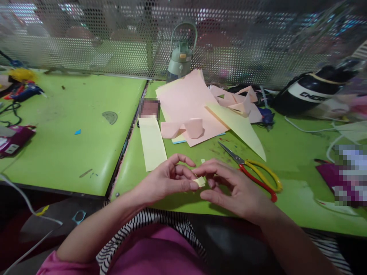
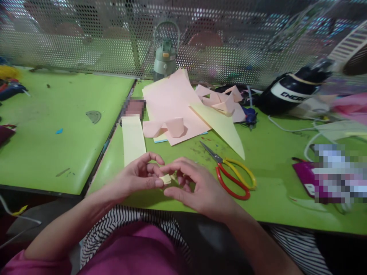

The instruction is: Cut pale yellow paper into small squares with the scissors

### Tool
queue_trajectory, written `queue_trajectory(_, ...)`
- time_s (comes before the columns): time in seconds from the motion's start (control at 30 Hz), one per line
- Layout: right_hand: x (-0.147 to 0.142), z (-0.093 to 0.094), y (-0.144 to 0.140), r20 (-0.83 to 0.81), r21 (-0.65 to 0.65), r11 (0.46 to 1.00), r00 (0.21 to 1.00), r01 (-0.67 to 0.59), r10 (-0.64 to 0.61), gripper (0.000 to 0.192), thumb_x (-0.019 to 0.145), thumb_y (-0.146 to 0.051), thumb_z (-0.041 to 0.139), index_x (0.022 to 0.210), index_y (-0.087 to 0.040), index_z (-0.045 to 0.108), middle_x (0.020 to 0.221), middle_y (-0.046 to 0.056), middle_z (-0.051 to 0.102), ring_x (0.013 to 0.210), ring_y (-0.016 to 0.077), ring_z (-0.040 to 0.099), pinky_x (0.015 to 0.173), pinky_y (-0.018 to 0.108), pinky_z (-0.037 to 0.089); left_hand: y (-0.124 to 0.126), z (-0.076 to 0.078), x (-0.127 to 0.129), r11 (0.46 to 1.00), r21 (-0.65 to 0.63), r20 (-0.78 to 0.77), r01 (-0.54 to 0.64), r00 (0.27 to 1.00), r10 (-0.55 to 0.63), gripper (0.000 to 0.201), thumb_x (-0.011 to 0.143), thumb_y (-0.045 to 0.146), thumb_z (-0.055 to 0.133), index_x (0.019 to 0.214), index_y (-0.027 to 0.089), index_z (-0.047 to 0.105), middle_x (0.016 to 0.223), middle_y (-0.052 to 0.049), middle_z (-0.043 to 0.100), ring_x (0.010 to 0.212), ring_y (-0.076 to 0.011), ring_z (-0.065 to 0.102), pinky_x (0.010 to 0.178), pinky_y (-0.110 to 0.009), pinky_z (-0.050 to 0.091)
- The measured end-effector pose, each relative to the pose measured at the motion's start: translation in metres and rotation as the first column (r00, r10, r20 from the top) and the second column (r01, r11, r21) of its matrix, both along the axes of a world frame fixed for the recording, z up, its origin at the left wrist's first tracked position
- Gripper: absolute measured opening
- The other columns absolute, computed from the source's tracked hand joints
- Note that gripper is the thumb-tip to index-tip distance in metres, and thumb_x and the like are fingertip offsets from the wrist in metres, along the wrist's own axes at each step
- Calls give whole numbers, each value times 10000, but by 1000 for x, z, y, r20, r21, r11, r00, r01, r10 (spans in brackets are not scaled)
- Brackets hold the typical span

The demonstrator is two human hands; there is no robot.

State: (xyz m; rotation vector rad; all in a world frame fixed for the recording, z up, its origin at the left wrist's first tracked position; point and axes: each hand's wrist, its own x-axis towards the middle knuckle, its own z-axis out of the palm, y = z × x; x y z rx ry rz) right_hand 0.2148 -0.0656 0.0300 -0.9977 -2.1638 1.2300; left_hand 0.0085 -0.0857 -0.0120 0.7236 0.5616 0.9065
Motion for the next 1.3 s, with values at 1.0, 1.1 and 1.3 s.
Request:
queue_trajectory(1.0,-12,-2,-4,-117,-561,786,914,262,-388,263,788,-426,731,763,-208,586,550,-93,390,437,46,279,415,200,225,-9,11,6,669,743,-487,-16,673,557,248,833,240,703,1043,176,588,954,-63,703,884,-171,658,782,-302,534)
queue_trajectory(1.1,-16,-1,-5,-138,-604,756,901,252,-411,308,758,-451,756,752,-204,573,564,-92,396,437,39,263,398,193,172,-9,7,7,405,907,-404,112,499,767,182,889,239,634,1055,184,581,967,-71,711,905,-190,663,790,-333,550)
queue_trajectory(1.3,-25,2,-8,-168,-620,746,887,244,-430,335,756,-469,758,748,-197,562,590,-89,382,445,33,234,383,178,138,-8,3,9,240,957,-286,165,393,874,91,900,181,606,988,182,583,925,-63,722,821,-175,671,728,-316,559)
